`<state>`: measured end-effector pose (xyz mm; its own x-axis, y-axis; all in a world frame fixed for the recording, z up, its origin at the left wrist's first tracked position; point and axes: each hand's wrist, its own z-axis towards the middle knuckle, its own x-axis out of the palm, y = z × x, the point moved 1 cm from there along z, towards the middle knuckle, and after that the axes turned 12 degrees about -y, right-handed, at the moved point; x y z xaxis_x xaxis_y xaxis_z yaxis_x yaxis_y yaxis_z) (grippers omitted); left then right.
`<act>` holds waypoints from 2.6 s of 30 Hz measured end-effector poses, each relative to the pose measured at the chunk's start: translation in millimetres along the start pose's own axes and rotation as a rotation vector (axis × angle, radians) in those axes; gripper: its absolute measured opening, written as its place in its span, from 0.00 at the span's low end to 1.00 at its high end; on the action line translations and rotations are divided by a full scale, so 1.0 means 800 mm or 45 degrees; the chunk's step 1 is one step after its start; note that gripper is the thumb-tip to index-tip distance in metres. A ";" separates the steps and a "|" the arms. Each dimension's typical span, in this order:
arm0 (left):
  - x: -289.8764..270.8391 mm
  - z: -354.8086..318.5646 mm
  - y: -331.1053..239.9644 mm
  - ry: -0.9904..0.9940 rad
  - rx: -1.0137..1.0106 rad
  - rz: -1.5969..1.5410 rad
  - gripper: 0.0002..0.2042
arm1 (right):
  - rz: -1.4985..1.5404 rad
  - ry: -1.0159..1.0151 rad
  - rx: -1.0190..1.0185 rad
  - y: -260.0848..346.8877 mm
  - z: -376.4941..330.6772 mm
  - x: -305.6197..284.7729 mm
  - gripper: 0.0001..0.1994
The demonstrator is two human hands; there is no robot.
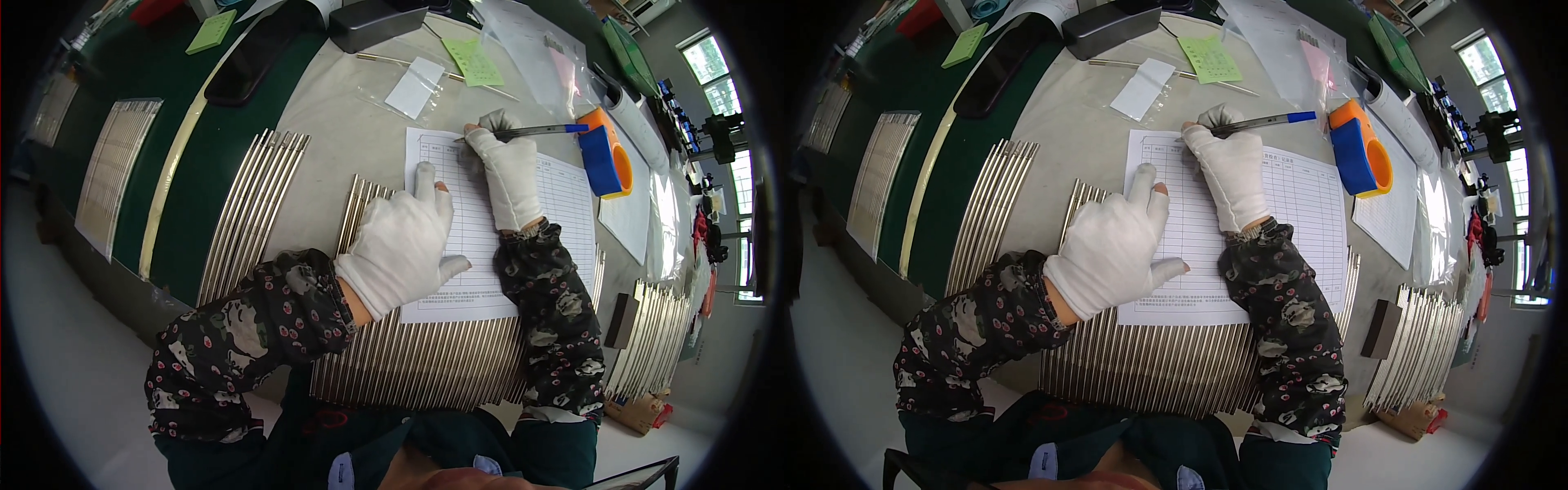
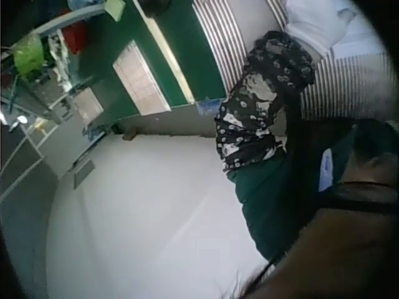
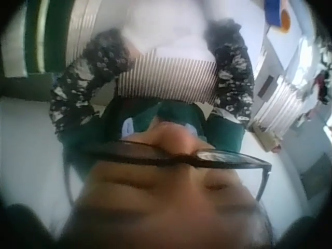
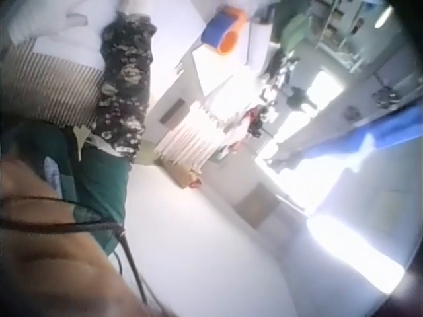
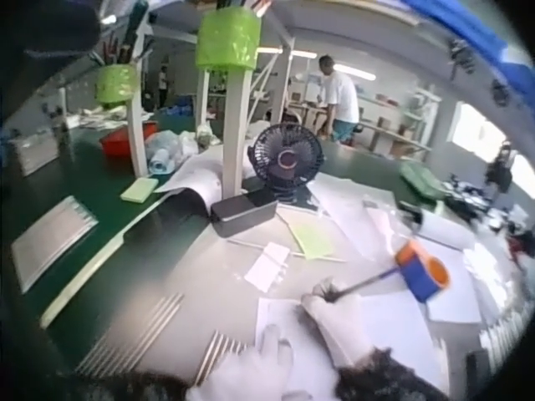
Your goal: The worker is sorting, aligning, and bundling thin metal rods at a factory workbench and recording production counts on a log sheet.
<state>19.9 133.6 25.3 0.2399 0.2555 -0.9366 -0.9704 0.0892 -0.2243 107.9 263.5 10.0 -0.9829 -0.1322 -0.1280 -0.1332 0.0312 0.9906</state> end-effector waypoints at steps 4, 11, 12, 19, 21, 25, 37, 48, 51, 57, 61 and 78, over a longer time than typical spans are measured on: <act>0.000 0.001 0.003 -0.007 0.012 -0.018 0.33 | -0.030 0.005 -0.039 0.001 0.000 0.003 0.06; 0.007 -0.001 0.006 -0.124 0.057 -0.017 0.33 | -0.058 0.079 -0.181 0.004 -0.007 0.009 0.08; 0.006 -0.002 0.007 -0.120 0.053 -0.017 0.33 | -0.138 0.110 -0.121 0.007 -0.007 0.010 0.08; 0.004 -0.001 0.005 -0.071 0.038 -0.022 0.33 | -0.147 0.135 -0.201 -0.002 -0.003 0.010 0.08; 0.005 -0.001 0.004 -0.072 0.034 -0.031 0.33 | -0.037 0.106 -0.081 0.000 -0.005 0.008 0.08; 0.002 -0.003 0.006 -0.056 0.015 -0.048 0.34 | 0.094 0.029 0.010 0.007 -0.006 0.004 0.07; 0.003 -0.002 0.007 -0.091 0.031 -0.059 0.33 | -0.128 0.127 -0.175 0.002 -0.009 0.012 0.08; 0.003 -0.005 0.009 -0.112 0.043 -0.072 0.35 | -0.209 0.227 -0.333 -0.002 -0.012 0.016 0.09; 0.001 -0.004 0.007 -0.078 0.030 -0.068 0.35 | -0.198 0.222 -0.309 -0.002 -0.013 0.015 0.06; 0.005 -0.007 0.009 -0.076 0.038 -0.070 0.35 | -0.228 0.214 -0.337 -0.006 -0.013 0.016 0.06; 0.000 -0.003 0.009 -0.066 0.043 -0.073 0.35 | -0.262 0.190 -0.395 -0.004 -0.012 0.016 0.06; 0.000 -0.005 0.010 -0.055 0.039 -0.062 0.35 | -0.231 0.196 -0.341 -0.005 -0.014 0.017 0.06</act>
<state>12.3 130.1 22.2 0.2886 0.2913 -0.9121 -0.9564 0.1319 -0.2605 96.5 250.8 4.5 -0.9129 -0.2602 -0.3145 -0.2460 -0.2644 0.9325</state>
